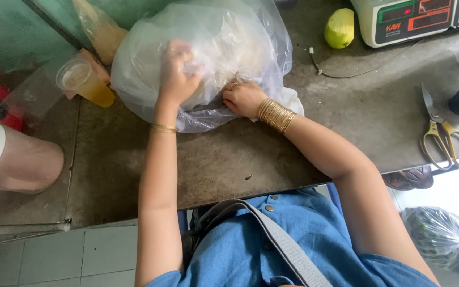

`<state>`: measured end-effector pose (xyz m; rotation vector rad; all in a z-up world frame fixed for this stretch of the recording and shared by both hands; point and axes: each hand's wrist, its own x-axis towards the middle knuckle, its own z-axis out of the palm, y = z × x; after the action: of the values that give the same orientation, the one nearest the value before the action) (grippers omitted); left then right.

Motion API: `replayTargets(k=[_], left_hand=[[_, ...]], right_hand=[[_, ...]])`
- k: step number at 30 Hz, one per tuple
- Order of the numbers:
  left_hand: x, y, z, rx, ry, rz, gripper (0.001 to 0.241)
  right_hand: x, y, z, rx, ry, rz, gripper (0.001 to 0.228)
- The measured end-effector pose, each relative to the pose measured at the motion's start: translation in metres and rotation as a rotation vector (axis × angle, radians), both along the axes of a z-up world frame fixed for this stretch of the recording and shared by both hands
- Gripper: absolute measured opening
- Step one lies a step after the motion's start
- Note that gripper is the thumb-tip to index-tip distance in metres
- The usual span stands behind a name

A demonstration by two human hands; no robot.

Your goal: Packing and arranging dried food items inside a large plastic bag on a counter near a scale

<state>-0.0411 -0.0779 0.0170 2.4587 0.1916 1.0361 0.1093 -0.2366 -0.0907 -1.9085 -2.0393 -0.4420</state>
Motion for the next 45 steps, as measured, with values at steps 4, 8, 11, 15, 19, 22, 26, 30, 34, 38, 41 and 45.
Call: replayTargets(k=[4, 8, 11, 15, 19, 22, 26, 30, 34, 38, 41, 45], left_hand=[[-0.022, -0.029, 0.045, 0.081, 0.254, 0.046, 0.032], [-0.017, -0.031, 0.047, -0.117, 0.372, 0.243, 0.085], [0.007, -0.021, 0.018, 0.184, 0.331, 0.466, 0.057], [0.003, -0.005, 0.008, 0.148, 0.145, 0.347, 0.067], [-0.009, 0.004, 0.005, 0.012, 0.32, 0.239, 0.104], [-0.014, -0.011, 0.028, -0.054, 0.406, 0.243, 0.083], [-0.007, 0.02, 0.023, -0.263, 0.145, 0.091, 0.052], [-0.007, 0.031, 0.029, -0.49, 0.052, -0.037, 0.039], [-0.019, 0.026, 0.024, -0.728, 0.245, 0.117, 0.088], [-0.034, 0.015, 0.034, -0.582, 0.132, -0.196, 0.062], [-0.014, 0.039, -0.002, -0.32, 0.277, -0.068, 0.09], [-0.011, 0.026, 0.01, -0.237, 0.04, 0.016, 0.056]], right_hand=[[0.001, 0.0, 0.0, -0.049, 0.017, -0.022, 0.028], [-0.001, 0.001, -0.001, -0.087, 0.052, -0.043, 0.031], [0.001, 0.002, -0.005, -0.012, -0.017, 0.005, 0.027], [-0.001, -0.002, 0.001, 0.025, -0.002, 0.022, 0.025], [0.0, -0.002, 0.0, 0.048, 0.015, 0.041, 0.024], [0.001, -0.006, 0.005, 0.026, 0.032, 0.039, 0.02], [-0.01, -0.015, 0.056, 0.218, 0.369, -0.003, 0.011], [-0.002, -0.007, 0.12, 0.383, 0.482, 0.169, 0.039], [0.009, 0.022, 0.14, 0.472, 0.292, 0.14, 0.023], [0.004, 0.046, 0.129, 0.194, 0.14, -0.135, 0.055], [-0.001, 0.056, 0.107, 0.292, 0.049, -0.158, 0.069], [0.002, 0.049, 0.089, 0.392, 0.074, -0.194, 0.046]])
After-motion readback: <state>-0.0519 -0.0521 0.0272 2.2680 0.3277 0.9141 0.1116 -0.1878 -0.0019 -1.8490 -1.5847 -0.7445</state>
